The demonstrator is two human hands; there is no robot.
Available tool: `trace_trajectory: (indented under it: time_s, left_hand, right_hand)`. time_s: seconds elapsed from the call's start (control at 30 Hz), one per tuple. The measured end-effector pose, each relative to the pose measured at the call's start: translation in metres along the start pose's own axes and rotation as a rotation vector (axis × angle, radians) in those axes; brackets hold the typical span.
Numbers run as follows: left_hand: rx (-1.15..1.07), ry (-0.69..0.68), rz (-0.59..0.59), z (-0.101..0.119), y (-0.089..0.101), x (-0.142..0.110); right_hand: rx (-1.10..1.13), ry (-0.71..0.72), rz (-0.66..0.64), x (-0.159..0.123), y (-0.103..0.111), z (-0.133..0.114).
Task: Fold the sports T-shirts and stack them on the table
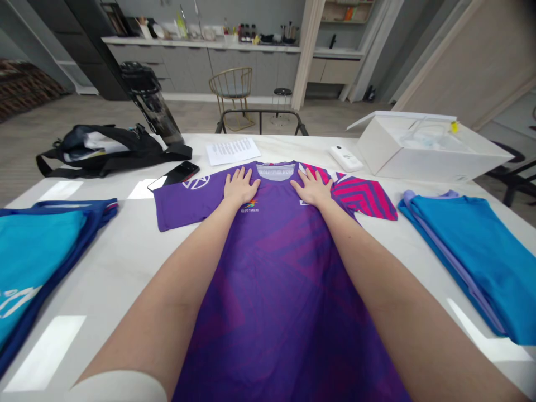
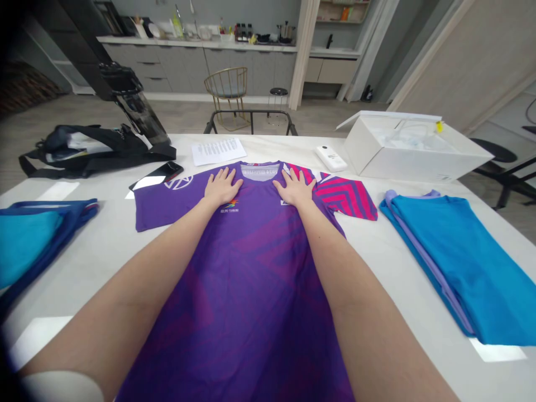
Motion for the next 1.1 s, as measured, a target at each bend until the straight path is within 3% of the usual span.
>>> trace_trajectory:
  time_s: [0.1,0.17,0.23,0.37,0.47,0.6,0.8,1.1]
  left_hand:
    - [-0.014,-0.065,0.109,0.005,0.008,-0.007]
    - [-0.044,-0.165,0.225,0.014,0.016,-0.021]
    - [-0.073,-0.286,0.269,0.027,0.02,-0.041]
    - [-0.081,-0.479,0.157,0.054,0.011,-0.086]
    - [-0.033,-0.467,0.063,0.065,0.001,-0.116]
    - [0.002,-0.398,-0.006,0.07,-0.004,-0.151]
    - [0.0,-0.364,-0.017,0.074,0.001,-0.206]
    - [0.022,-0.404,0.027,0.088,0.005,-0.314]
  right_hand:
    - [0.003,0.033,0.12,-0.01,0.011,-0.008]
    - [-0.008,0.106,0.244,-0.023,0.021,-0.017]
    - [-0.013,0.197,0.307,-0.042,0.026,-0.027]
    - [0.038,0.285,0.166,-0.082,0.016,-0.04]
    - [0.052,0.283,0.049,-0.113,0.005,-0.044]
    - [0.02,0.231,0.007,-0.146,0.004,-0.043]
    - [0.02,0.198,-0.043,-0.198,0.008,-0.041]
    - [0.012,0.226,0.004,-0.311,0.005,-0.043]
Point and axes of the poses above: each hand's wrist, its own x-axis towards the middle knuckle, its own y-axis out of the back of the hand, z = x × y, the point moved 5 cm from there along x, towards the middle knuckle, and after that the axes turned 4 degrees about z, right-handed, at the moved point
